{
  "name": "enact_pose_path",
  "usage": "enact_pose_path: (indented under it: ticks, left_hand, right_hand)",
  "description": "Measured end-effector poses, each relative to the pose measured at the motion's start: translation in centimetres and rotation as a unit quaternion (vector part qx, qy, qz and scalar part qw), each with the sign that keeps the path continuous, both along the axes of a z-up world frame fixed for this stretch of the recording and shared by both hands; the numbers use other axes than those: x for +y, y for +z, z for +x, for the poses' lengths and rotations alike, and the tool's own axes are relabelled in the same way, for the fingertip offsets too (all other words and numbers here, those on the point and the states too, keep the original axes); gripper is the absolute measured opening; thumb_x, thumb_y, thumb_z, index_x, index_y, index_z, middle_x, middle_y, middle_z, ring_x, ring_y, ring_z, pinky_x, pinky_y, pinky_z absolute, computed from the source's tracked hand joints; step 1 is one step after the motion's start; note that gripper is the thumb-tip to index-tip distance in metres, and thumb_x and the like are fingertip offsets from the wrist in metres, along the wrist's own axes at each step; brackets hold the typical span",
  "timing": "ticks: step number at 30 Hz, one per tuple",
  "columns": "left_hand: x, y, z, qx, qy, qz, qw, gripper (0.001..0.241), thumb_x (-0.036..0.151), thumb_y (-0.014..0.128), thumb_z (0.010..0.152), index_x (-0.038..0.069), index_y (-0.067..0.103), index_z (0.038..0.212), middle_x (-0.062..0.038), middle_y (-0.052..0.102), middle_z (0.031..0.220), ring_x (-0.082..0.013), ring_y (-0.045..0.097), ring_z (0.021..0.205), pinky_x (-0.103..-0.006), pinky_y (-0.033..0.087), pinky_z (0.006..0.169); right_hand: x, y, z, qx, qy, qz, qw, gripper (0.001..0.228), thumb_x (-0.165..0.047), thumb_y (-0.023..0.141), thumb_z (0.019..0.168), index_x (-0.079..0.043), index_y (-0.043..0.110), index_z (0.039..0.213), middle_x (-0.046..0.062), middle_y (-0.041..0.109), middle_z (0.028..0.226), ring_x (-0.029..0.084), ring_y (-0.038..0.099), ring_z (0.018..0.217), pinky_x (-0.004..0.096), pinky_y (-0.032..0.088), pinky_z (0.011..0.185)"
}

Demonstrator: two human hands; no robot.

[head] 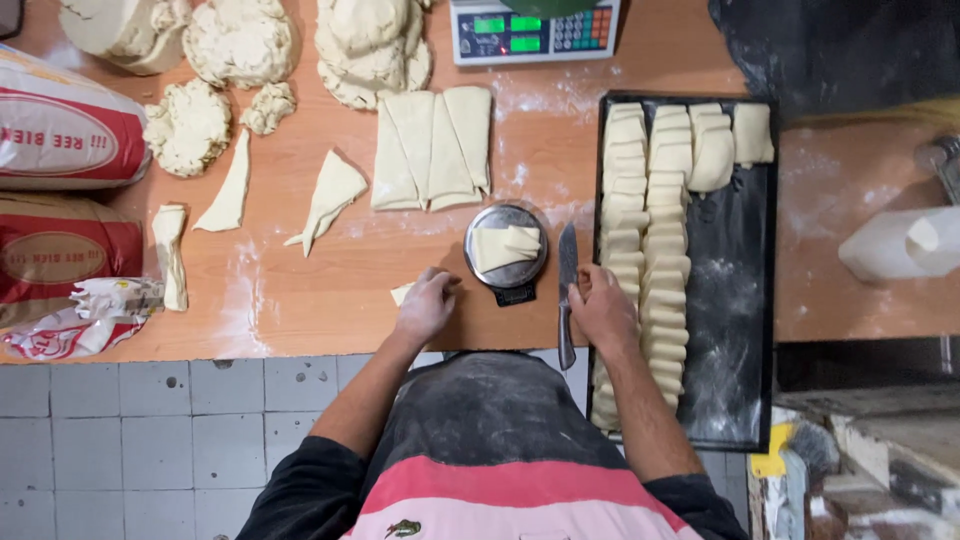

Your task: Shaping and weighing dough pieces for pastries on a bakery counter.

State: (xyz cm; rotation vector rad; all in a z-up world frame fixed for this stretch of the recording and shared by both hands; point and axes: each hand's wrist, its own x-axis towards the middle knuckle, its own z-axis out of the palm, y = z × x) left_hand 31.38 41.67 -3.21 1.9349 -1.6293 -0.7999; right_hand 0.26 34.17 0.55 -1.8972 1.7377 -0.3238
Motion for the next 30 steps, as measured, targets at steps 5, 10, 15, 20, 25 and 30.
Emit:
enact_pose_path:
  ticks: [5,10,15,20,25,30]
  left_hand:
    - [-0.2,-0.3,0.9,-0.081,-0.016,0.003,0.997,0.020,0.014,0.064,0.089,0.013,0.073,0.107,-0.009,0.067,0.112,-0.0329,0.068,0.098,-0.0462,0.055,0.083]
    - [-1.6,-0.3,1.5,-0.154,-0.021,0.045,0.987,0.015,0.021,0.062,0.094,0.016,0.073,0.103,-0.009,0.065,0.112,-0.0329,0.068,0.097,-0.0475,0.055,0.082]
    - [-5.0,3.9,-1.0,-0.314,-0.100,0.123,0.936,0.023,0.024,0.067,0.080,0.009,0.072,0.097,-0.012,0.059,0.122,-0.0309,0.058,0.119,-0.0470,0.050,0.096]
    - [-8.2,-2.1,-3.3,-0.161,-0.079,-0.097,0.979,0.036,0.019,0.062,0.086,0.001,0.067,0.117,-0.018,0.057,0.130,-0.0354,0.056,0.120,-0.0462,0.048,0.099]
    - [-10.7,-0.6,-3.9,-0.183,-0.087,-0.050,0.978,0.050,0.017,0.066,0.080,0.001,0.065,0.127,-0.021,0.058,0.132,-0.0390,0.054,0.116,-0.0478,0.045,0.094]
    - [-11.5,1.1,-1.0,0.018,-0.048,0.267,0.962,0.048,0.027,0.074,0.079,0.007,0.070,0.122,-0.017,0.072,0.117,-0.0317,0.070,0.109,-0.0409,0.055,0.094]
  right_hand:
    - [-0.9,-1.0,0.8,-0.017,0.022,0.016,0.999,0.035,-0.029,0.070,0.090,-0.012,0.065,0.121,0.012,0.069,0.112,0.033,0.068,0.101,0.047,0.055,0.086]
    - [-2.7,-0.9,2.5,-0.010,0.058,-0.004,0.998,0.033,-0.028,0.069,0.092,-0.012,0.065,0.121,0.013,0.068,0.115,0.035,0.068,0.102,0.048,0.054,0.086]
    - [-4.1,-0.8,5.6,0.003,0.096,-0.020,0.995,0.036,-0.031,0.069,0.093,-0.015,0.065,0.125,0.012,0.065,0.121,0.036,0.067,0.103,0.049,0.054,0.085]
    - [-5.0,0.0,8.5,0.043,0.118,-0.060,0.990,0.036,-0.032,0.072,0.090,-0.017,0.066,0.122,0.009,0.064,0.123,0.033,0.066,0.107,0.050,0.054,0.082]
    - [-6.0,-1.6,7.0,0.081,0.134,-0.043,0.987,0.027,-0.030,0.076,0.089,-0.017,0.070,0.112,0.007,0.066,0.121,0.029,0.067,0.110,0.045,0.056,0.089]
    - [-6.7,-3.5,1.3,-0.210,-0.006,0.098,0.973,0.032,-0.019,0.083,0.085,-0.006,0.069,0.111,0.007,0.075,0.106,0.017,0.073,0.095,0.030,0.058,0.082]
